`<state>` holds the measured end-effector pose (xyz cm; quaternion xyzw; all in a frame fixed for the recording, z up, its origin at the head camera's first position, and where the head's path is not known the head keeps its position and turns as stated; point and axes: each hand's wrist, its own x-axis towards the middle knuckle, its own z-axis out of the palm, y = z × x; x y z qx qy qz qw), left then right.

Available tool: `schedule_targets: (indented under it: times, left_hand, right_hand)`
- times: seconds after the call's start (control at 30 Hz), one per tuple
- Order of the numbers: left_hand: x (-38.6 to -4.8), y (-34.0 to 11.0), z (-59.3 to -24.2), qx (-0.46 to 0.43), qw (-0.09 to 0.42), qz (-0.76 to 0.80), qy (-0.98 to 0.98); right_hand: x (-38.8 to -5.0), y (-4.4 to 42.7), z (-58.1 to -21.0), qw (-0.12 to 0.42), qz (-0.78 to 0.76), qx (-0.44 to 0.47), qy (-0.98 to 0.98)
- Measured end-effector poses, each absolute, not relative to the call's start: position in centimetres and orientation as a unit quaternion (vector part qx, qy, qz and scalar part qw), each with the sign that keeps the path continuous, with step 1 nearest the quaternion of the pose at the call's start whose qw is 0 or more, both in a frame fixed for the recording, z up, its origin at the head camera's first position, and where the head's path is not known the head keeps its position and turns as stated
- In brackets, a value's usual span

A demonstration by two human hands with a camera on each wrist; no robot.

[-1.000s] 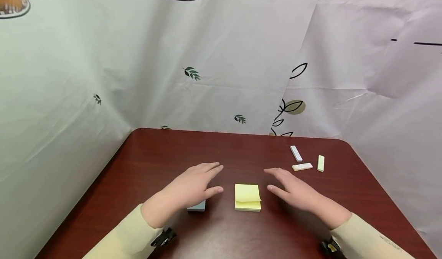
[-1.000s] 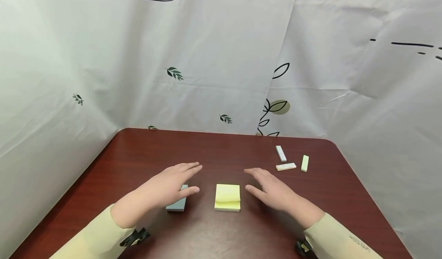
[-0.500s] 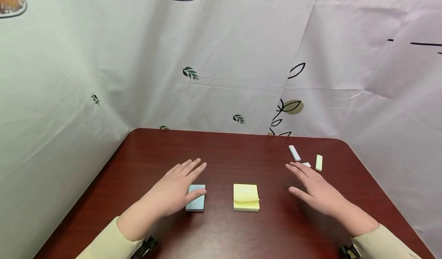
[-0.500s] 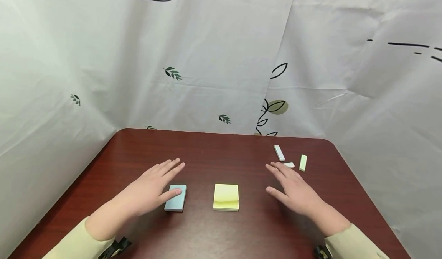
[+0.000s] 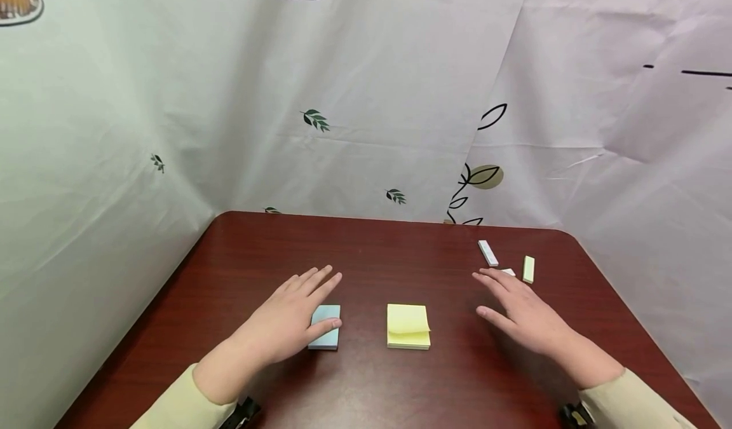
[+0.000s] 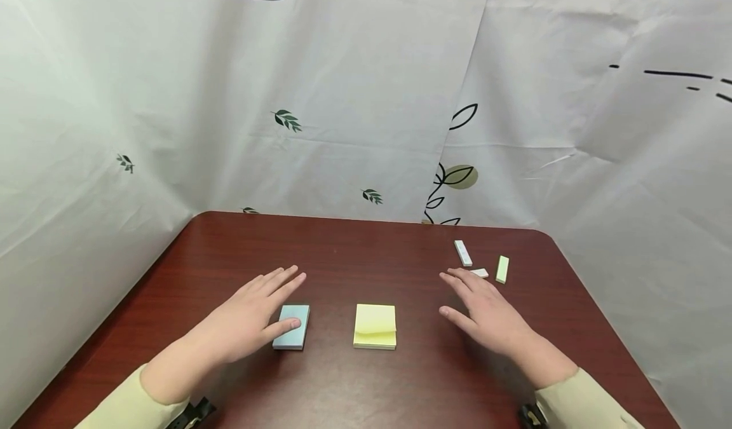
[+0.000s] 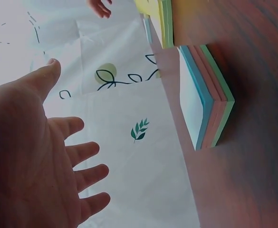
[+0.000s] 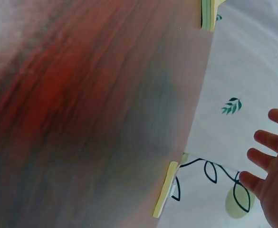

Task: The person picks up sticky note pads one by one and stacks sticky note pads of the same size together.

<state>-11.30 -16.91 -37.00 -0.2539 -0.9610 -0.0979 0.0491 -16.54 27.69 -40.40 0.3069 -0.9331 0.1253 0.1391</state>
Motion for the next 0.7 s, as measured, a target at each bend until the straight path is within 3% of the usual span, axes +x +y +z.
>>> schedule_targets:
  times: [0.23, 0.7]
  left_hand:
    - [-11.1, -16.9, -37.5, -0.251, 0.058, -0.101, -0.961]
    - [-10.8, -17.0, -37.7, -0.245, 0.038, -0.102, -0.964]
  right_hand:
    - [-18.1, 27.9, -40.3, 0.152, 0.125, 0.271, -0.942]
    - [-22.7, 30.0, -40.9, 0.07, 0.087, 0.189, -0.976]
